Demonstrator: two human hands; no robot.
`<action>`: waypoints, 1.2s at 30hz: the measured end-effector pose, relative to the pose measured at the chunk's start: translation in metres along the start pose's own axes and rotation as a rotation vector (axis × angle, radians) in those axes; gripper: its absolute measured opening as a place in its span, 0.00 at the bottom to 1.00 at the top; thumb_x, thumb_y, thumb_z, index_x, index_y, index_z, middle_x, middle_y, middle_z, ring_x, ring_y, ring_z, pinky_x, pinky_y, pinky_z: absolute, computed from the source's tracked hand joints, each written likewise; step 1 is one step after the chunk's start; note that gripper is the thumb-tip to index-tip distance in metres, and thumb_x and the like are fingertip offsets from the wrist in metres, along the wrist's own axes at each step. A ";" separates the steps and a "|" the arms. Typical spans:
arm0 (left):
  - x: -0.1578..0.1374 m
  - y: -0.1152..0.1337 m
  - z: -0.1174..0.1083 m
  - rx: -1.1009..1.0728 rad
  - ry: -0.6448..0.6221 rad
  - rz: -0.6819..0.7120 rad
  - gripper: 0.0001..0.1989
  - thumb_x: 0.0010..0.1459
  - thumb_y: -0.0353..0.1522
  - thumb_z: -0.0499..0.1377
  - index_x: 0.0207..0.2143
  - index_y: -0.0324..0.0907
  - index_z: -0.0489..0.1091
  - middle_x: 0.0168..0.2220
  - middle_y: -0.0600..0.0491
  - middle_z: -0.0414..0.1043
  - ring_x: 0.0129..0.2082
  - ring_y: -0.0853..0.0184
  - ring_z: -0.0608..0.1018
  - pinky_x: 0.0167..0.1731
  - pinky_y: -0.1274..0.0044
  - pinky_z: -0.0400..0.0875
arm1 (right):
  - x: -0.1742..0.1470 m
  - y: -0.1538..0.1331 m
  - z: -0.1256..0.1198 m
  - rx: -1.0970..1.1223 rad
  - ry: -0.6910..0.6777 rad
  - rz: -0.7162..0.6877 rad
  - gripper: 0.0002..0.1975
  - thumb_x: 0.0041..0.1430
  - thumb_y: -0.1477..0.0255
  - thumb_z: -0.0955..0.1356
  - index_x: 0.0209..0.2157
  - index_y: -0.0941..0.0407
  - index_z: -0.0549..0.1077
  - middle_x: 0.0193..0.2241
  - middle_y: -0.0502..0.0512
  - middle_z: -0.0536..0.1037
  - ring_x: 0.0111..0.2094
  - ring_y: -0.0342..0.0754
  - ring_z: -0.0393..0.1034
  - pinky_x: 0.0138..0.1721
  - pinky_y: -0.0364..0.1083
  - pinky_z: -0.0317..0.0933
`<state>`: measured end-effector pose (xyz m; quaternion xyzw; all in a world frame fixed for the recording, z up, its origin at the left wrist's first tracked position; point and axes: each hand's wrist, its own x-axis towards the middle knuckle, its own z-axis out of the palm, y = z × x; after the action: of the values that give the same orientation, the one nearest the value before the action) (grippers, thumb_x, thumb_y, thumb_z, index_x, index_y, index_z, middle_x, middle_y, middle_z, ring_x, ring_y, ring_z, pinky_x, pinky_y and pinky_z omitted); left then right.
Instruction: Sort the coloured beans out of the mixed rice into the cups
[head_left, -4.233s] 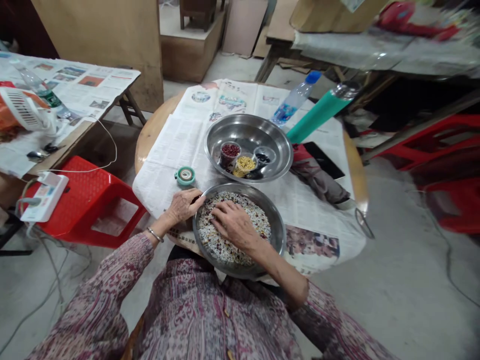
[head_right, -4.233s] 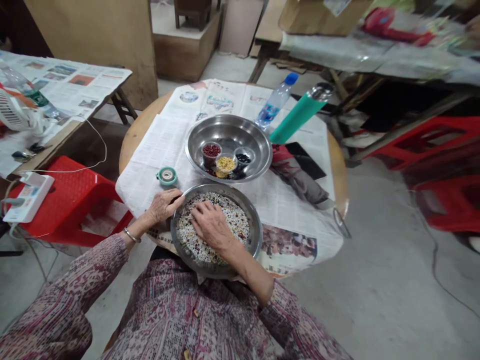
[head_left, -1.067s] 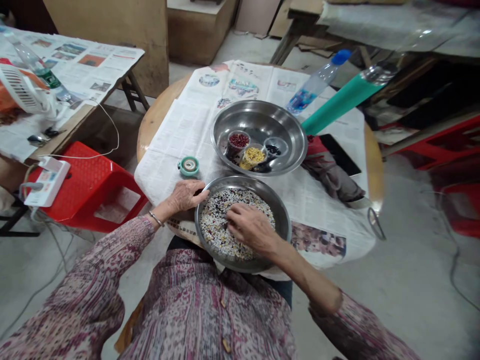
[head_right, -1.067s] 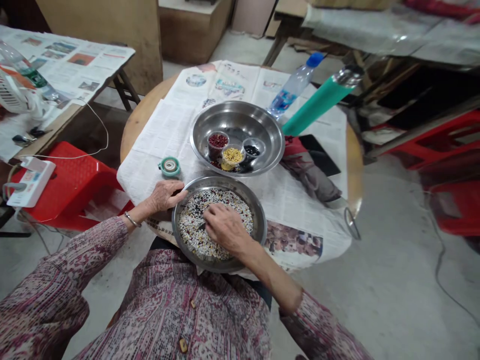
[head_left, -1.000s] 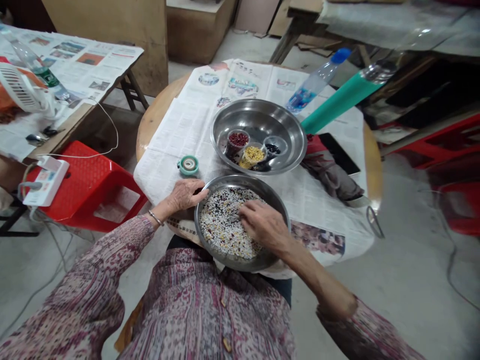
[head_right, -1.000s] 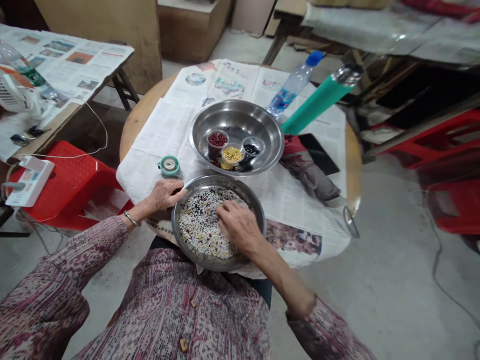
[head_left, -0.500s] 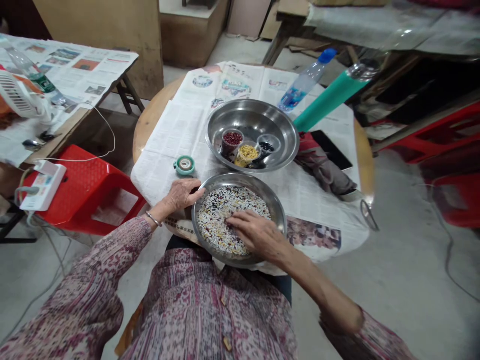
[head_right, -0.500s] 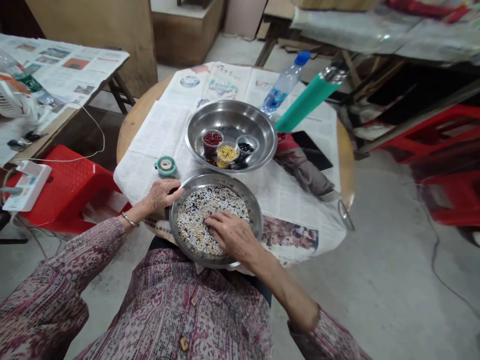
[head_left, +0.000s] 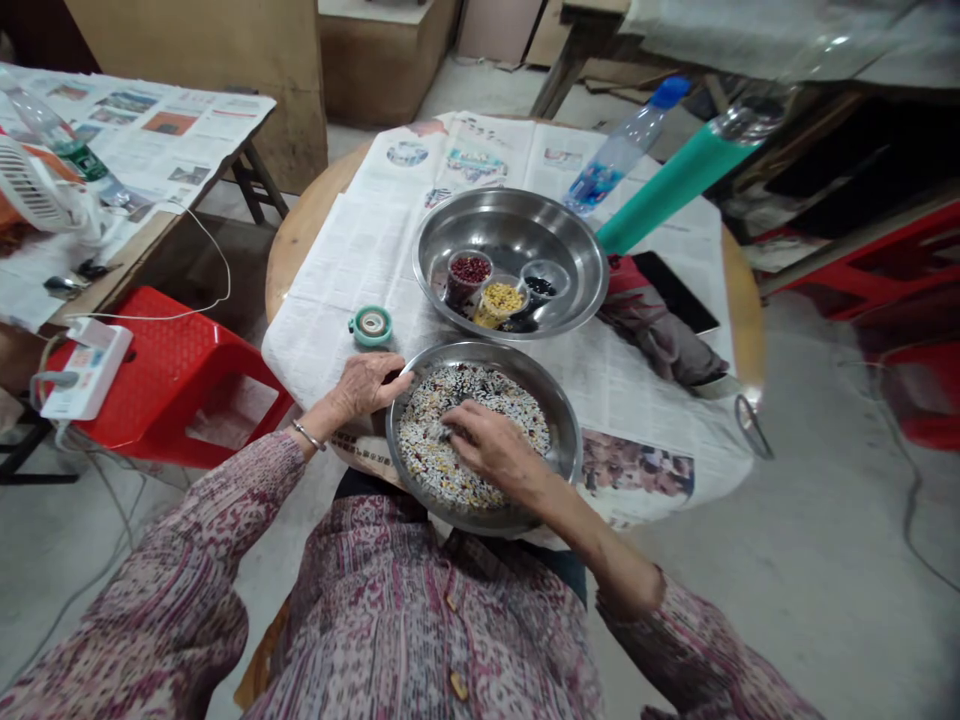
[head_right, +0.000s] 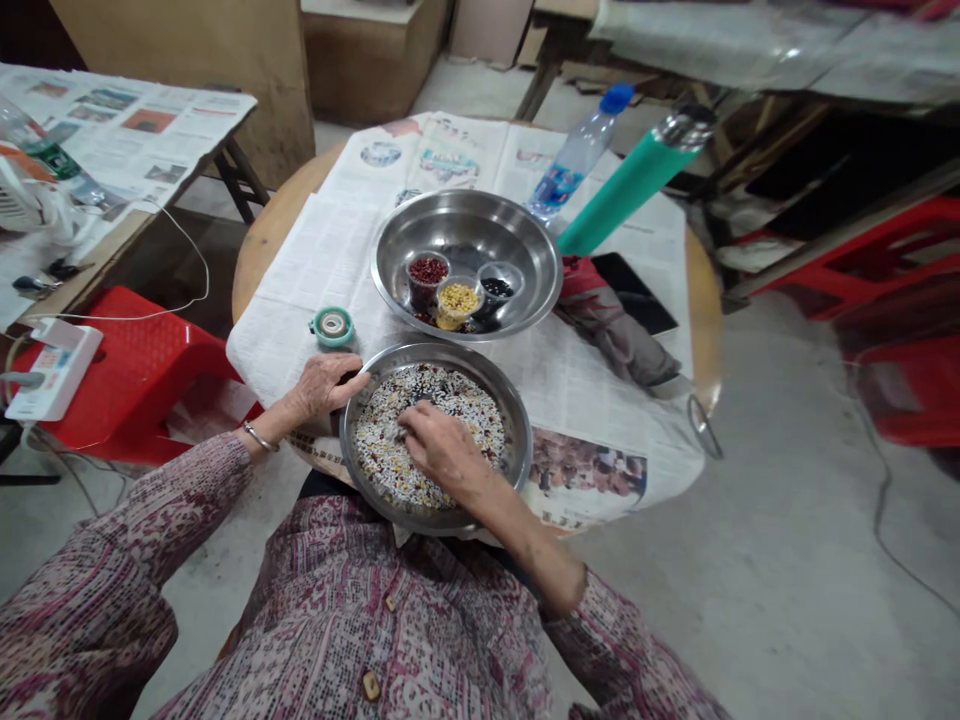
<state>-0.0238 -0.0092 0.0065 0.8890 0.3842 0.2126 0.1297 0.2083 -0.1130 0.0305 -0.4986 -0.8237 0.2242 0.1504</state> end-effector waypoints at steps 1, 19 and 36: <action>0.000 0.000 0.000 -0.003 -0.001 -0.001 0.18 0.68 0.38 0.49 0.27 0.43 0.67 0.26 0.52 0.72 0.28 0.67 0.73 0.32 0.74 0.67 | -0.004 -0.005 0.001 0.039 -0.026 -0.030 0.10 0.64 0.79 0.63 0.43 0.55 0.74 0.39 0.56 0.77 0.39 0.49 0.72 0.42 0.49 0.68; 0.001 0.000 0.000 -0.008 0.006 -0.002 0.18 0.68 0.38 0.50 0.25 0.43 0.65 0.26 0.53 0.73 0.28 0.67 0.73 0.31 0.74 0.64 | -0.023 0.025 -0.018 -0.378 0.268 0.260 0.17 0.67 0.65 0.64 0.52 0.57 0.73 0.47 0.66 0.76 0.48 0.60 0.69 0.46 0.56 0.67; 0.002 -0.002 0.002 0.016 0.036 0.007 0.17 0.67 0.38 0.51 0.25 0.42 0.66 0.25 0.52 0.72 0.28 0.66 0.74 0.32 0.74 0.66 | 0.015 -0.039 0.017 -0.046 0.026 -0.225 0.09 0.63 0.75 0.66 0.43 0.56 0.76 0.49 0.62 0.77 0.53 0.56 0.65 0.55 0.57 0.65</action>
<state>-0.0233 -0.0064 0.0047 0.8874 0.3852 0.2258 0.1149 0.1647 -0.1192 0.0366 -0.4092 -0.8774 0.1804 0.1737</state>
